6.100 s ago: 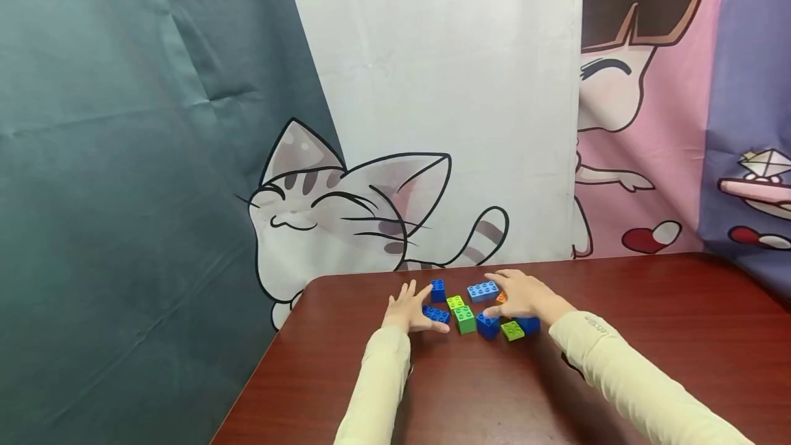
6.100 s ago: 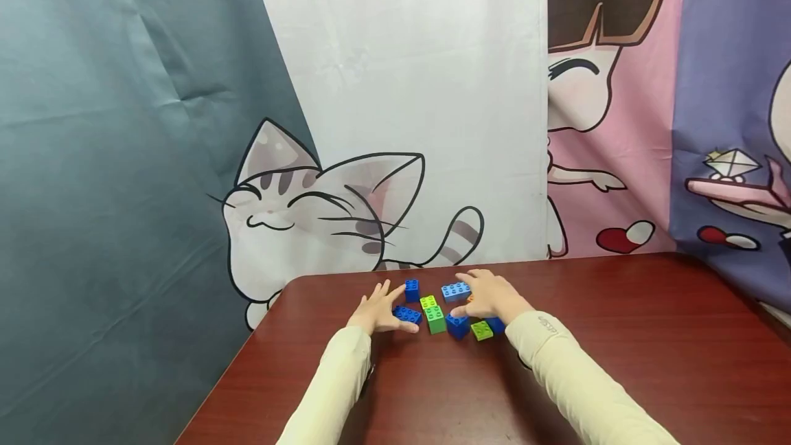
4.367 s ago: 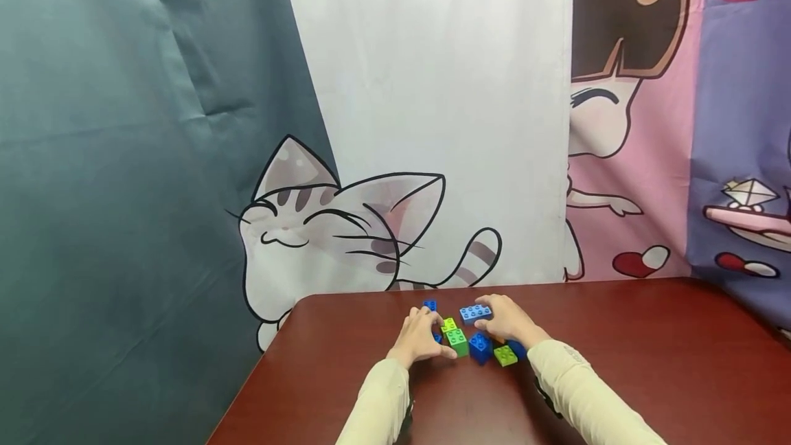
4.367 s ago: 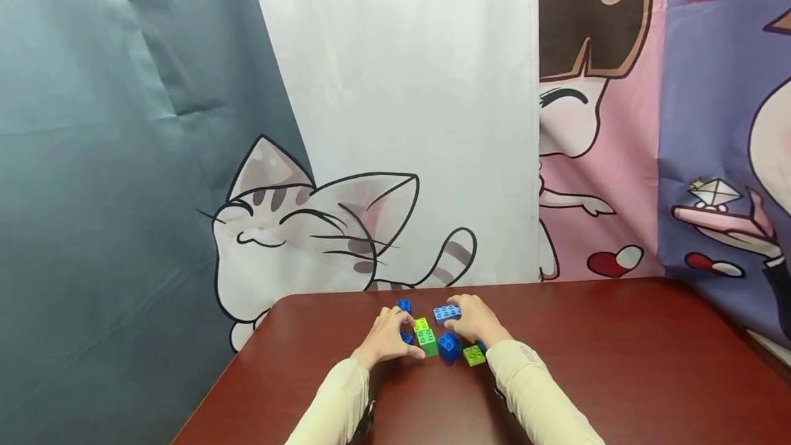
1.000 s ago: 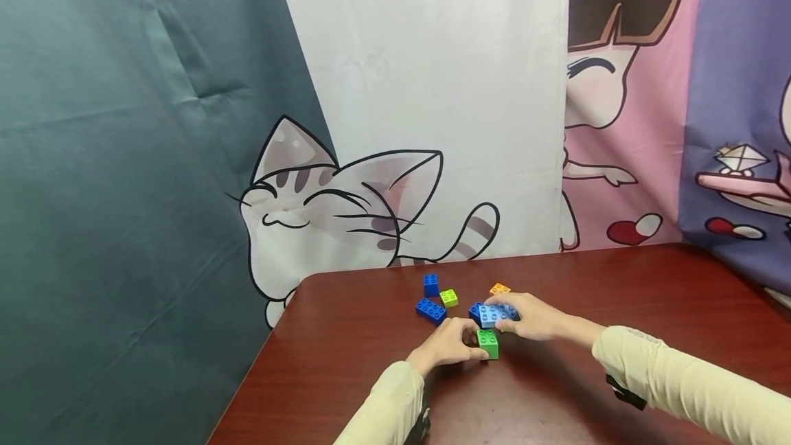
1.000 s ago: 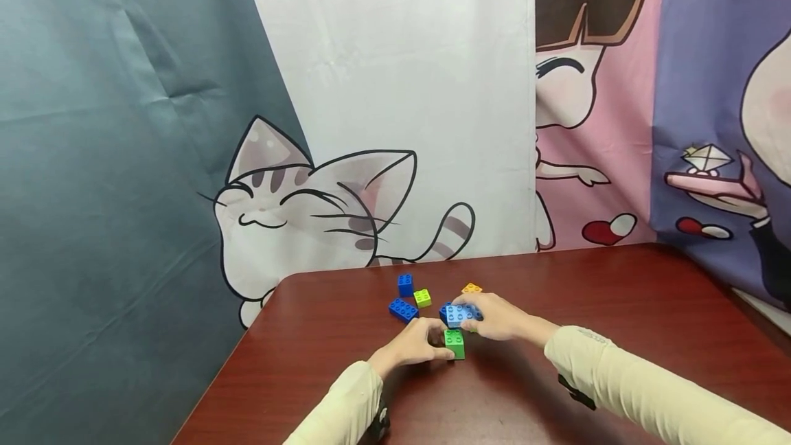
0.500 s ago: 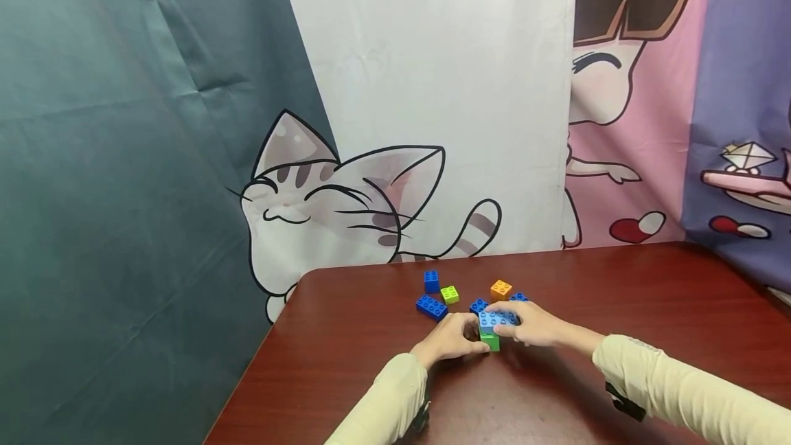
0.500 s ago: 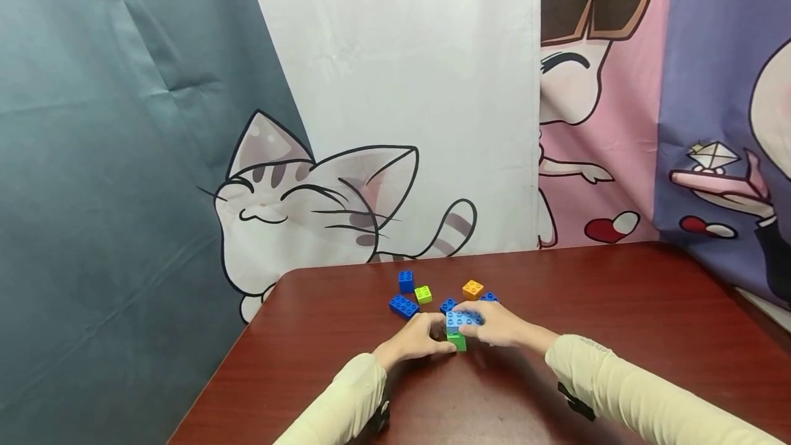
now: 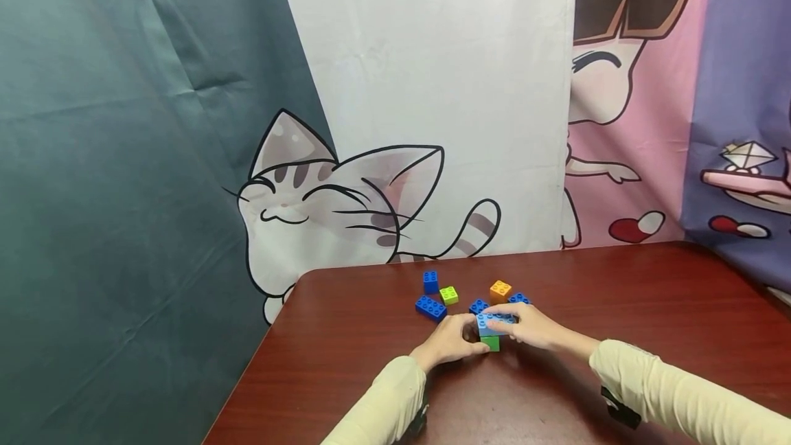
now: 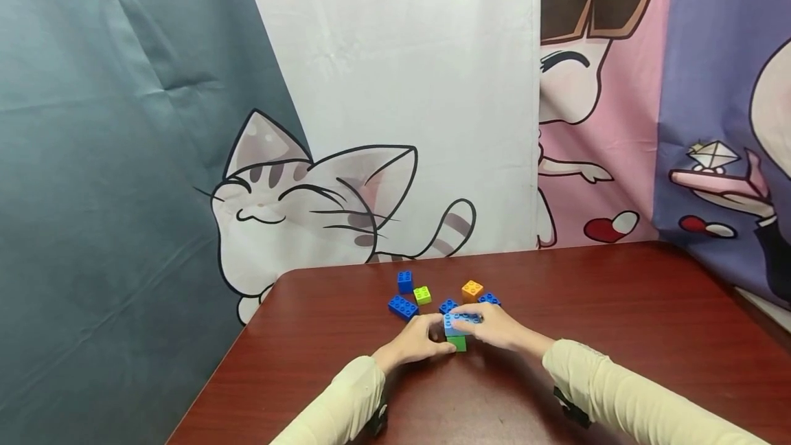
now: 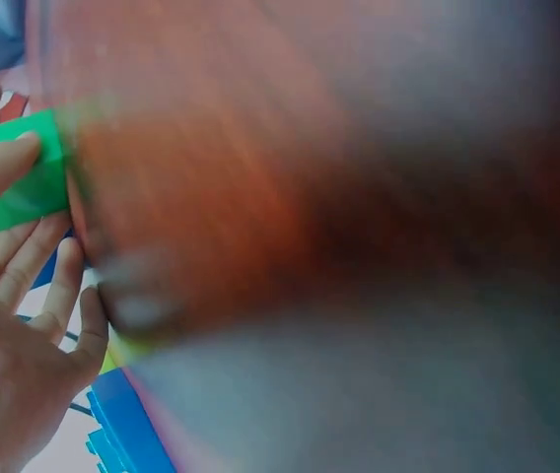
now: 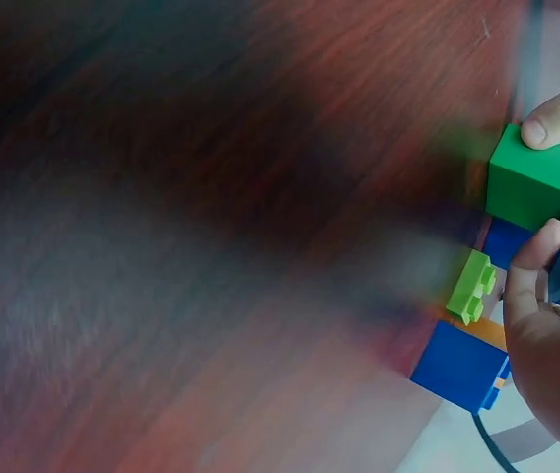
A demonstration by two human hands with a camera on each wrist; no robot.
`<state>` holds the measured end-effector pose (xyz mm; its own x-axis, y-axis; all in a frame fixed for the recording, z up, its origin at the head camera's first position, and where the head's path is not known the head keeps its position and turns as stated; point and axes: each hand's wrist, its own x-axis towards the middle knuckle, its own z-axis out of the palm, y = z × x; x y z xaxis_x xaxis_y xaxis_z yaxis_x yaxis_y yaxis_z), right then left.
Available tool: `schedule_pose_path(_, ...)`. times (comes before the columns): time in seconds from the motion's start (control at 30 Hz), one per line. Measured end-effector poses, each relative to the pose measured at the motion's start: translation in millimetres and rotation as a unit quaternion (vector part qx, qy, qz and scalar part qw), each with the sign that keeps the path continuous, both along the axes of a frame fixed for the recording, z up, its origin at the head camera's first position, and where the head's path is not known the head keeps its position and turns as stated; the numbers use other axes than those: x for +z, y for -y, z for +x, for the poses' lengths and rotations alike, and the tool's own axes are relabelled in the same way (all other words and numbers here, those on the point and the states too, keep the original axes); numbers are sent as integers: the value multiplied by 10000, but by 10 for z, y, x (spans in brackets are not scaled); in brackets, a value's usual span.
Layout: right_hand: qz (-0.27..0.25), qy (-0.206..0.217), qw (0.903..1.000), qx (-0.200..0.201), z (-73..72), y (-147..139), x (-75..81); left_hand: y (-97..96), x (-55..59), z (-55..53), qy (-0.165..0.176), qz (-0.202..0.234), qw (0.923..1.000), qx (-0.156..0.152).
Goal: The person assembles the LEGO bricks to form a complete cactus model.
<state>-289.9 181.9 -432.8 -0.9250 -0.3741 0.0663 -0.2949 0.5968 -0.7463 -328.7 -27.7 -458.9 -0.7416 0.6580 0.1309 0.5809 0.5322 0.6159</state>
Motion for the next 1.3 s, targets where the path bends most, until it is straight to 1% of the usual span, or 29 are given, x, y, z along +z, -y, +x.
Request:
schedule_pose_path(0.1, -34, -93, 9999, -134, -13, -1, -9, 1, -6, 10, -54, 9, 10000, 9)
schedule_pose_path(0.17, -23, -139, 9997, -195, -25, -2, -17, 2, -9, 16, -8, 47, 10000, 24)
schedule_pose_path(0.3, -268, -93, 9996, -44, -62, -1, -44, 19, 4, 30, 146, 158, 9997, 100)
schedule_pose_path(0.37, -456, 3, 9990, 18, -75, -11, -67, 16, 13, 40, 180, 259, 9994, 111)
schedule_pose_path(0.5, -932, 292, 9952, 90, -88, -8, -113, 11, 14, 46, 209, 330, 9991, 145)
schedule_pose_path(0.6, -1290, 487, 9903, 157, -83, -1, -140, 6, 0, 41, 278, 296, 9990, 166)
schedule_pose_path(0.73, -1680, 608, 9833, 334, -71, 5, -155, 4, -11, 34, 312, 323, 9988, 179)
schedule_pose_path(0.83, -1825, 632, 9801, 447, -73, 8, -157, 2, -4, 23, 276, 397, 9987, 189)
schedule_pose_path(1.0, -1970, 740, 9763, 507, -119, 7, -192, 4, 8, -2, 189, 517, 9983, 186)
schedule_pose_path(1.2, -2061, 975, 9720, 570, -113, -1, -217, 12, -21, 16, 416, 542, 9975, 175)
schedule_pose_path(1.3, -2051, 1019, 9717, 572, -124, -2, -210, 8, -17, 11, 445, 545, 9974, 178)
